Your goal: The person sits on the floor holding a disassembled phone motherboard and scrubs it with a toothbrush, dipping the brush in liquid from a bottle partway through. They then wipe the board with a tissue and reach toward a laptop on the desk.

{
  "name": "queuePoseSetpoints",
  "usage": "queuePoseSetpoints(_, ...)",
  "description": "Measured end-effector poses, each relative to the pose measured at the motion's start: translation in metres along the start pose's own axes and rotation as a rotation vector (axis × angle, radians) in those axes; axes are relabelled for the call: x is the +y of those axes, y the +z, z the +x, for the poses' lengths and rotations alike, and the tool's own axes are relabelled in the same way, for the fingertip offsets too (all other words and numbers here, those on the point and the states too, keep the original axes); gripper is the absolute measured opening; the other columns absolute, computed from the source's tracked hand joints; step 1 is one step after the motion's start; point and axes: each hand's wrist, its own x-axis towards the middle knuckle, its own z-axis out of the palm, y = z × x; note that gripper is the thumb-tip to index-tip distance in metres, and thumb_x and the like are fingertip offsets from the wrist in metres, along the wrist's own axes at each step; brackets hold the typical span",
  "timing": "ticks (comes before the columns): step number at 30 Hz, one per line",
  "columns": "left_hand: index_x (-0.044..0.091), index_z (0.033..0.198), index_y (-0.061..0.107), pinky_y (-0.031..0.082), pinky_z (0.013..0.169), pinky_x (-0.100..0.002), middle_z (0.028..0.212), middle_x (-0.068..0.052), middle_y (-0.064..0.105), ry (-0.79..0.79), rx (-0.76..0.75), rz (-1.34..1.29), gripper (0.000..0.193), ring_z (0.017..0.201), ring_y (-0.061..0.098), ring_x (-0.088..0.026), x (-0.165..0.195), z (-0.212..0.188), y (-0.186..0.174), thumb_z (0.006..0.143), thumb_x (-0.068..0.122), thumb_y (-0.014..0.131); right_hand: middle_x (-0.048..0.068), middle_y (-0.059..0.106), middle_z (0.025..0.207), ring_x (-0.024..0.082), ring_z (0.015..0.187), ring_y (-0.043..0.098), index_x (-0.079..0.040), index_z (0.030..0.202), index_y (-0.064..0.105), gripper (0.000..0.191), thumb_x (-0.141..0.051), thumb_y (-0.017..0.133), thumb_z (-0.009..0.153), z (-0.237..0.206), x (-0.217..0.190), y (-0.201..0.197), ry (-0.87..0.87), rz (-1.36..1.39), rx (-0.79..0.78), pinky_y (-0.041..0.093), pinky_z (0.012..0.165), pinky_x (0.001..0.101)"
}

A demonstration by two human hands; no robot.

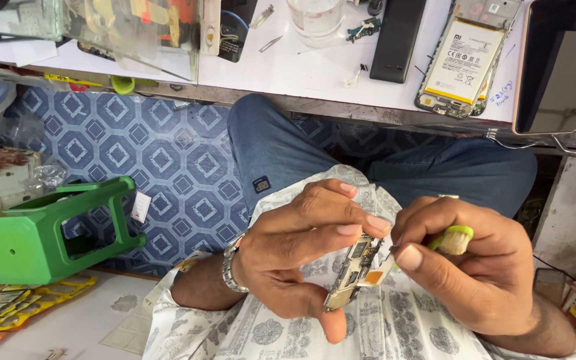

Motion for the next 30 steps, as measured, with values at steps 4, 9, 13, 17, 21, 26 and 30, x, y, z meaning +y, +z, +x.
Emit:
queuePoseSetpoints(4, 0.003, 0.147, 0.050, 0.041, 0.114, -0.041, 0.134, -0.022, 0.068, 0.006, 0.011, -0.041, 0.089, 0.121, 0.069, -0.025, 0.000, 0.002, 0.003, 0.082, 0.057, 0.080, 0.014, 0.067, 0.093, 0.016, 0.083, 0.058, 0.008, 0.101, 0.065, 0.008, 0.001, 0.064, 0.101, -0.003, 0.010, -0.006, 0.169, 0.309, -0.075, 0.048, 0.075, 0.0313)
queuePoseSetpoints(9, 0.003, 0.146, 0.051, 0.042, 0.115, -0.041, 0.133, -0.022, 0.069, -0.003, 0.037, -0.054, 0.090, 0.121, 0.070, -0.025, 0.001, 0.001, 0.005, 0.082, 0.058, 0.080, 0.014, 0.065, 0.091, 0.014, 0.078, 0.058, 0.011, 0.107, 0.062, 0.016, -0.004, 0.064, 0.101, 0.002, 0.037, -0.006, 0.248, 0.706, -0.155, 0.048, 0.067, 0.0312)
queuePoseSetpoints(13, 0.003, 0.145, 0.052, 0.042, 0.115, -0.042, 0.131, -0.022, 0.069, 0.021, 0.047, -0.038, 0.089, 0.121, 0.070, -0.026, 0.000, 0.001, 0.005, 0.081, 0.058, 0.079, 0.013, 0.066, 0.087, 0.015, 0.078, 0.060, 0.010, 0.107, 0.064, 0.016, -0.005, 0.068, 0.102, 0.003, 0.051, -0.009, 0.218, 0.607, -0.197, 0.049, 0.069, 0.0309)
queuePoseSetpoints(17, 0.003, 0.145, 0.052, 0.044, 0.113, -0.042, 0.131, -0.022, 0.069, 0.030, 0.074, -0.039, 0.087, 0.119, 0.071, -0.027, -0.001, 0.000, 0.007, 0.080, 0.055, 0.078, 0.012, 0.066, 0.088, 0.015, 0.077, 0.061, 0.010, 0.107, 0.065, 0.018, -0.005, 0.070, 0.099, 0.004, 0.053, -0.011, 0.248, 0.617, -0.229, 0.050, 0.067, 0.0309)
queuePoseSetpoints(21, 0.004, 0.146, 0.052, 0.044, 0.114, -0.042, 0.132, -0.022, 0.069, 0.042, 0.083, -0.056, 0.088, 0.119, 0.071, -0.027, -0.003, 0.001, 0.010, 0.080, 0.056, 0.077, 0.012, 0.067, 0.092, 0.014, 0.079, 0.060, 0.010, 0.108, 0.065, 0.020, -0.005, 0.069, 0.096, 0.008, 0.053, -0.008, 0.269, 0.623, -0.246, 0.050, 0.068, 0.0301)
queuePoseSetpoints(26, 0.003, 0.146, 0.052, 0.043, 0.114, -0.042, 0.130, -0.023, 0.069, 0.033, 0.074, -0.088, 0.088, 0.120, 0.072, -0.026, -0.002, 0.001, 0.012, 0.082, 0.058, 0.079, 0.012, 0.066, 0.090, 0.014, 0.081, 0.061, 0.009, 0.104, 0.064, 0.012, 0.001, 0.069, 0.099, 0.012, 0.053, -0.008, 0.246, 0.667, -0.272, 0.050, 0.069, 0.0312)
queuePoseSetpoints(30, 0.002, 0.148, 0.049, 0.043, 0.118, -0.042, 0.131, -0.023, 0.068, 0.043, 0.041, -0.079, 0.091, 0.119, 0.070, -0.026, -0.002, 0.001, 0.009, 0.084, 0.059, 0.080, 0.013, 0.065, 0.091, 0.015, 0.083, 0.061, 0.009, 0.102, 0.063, 0.013, -0.002, 0.069, 0.098, 0.014, 0.050, -0.011, 0.213, 0.597, -0.280, 0.051, 0.071, 0.0321)
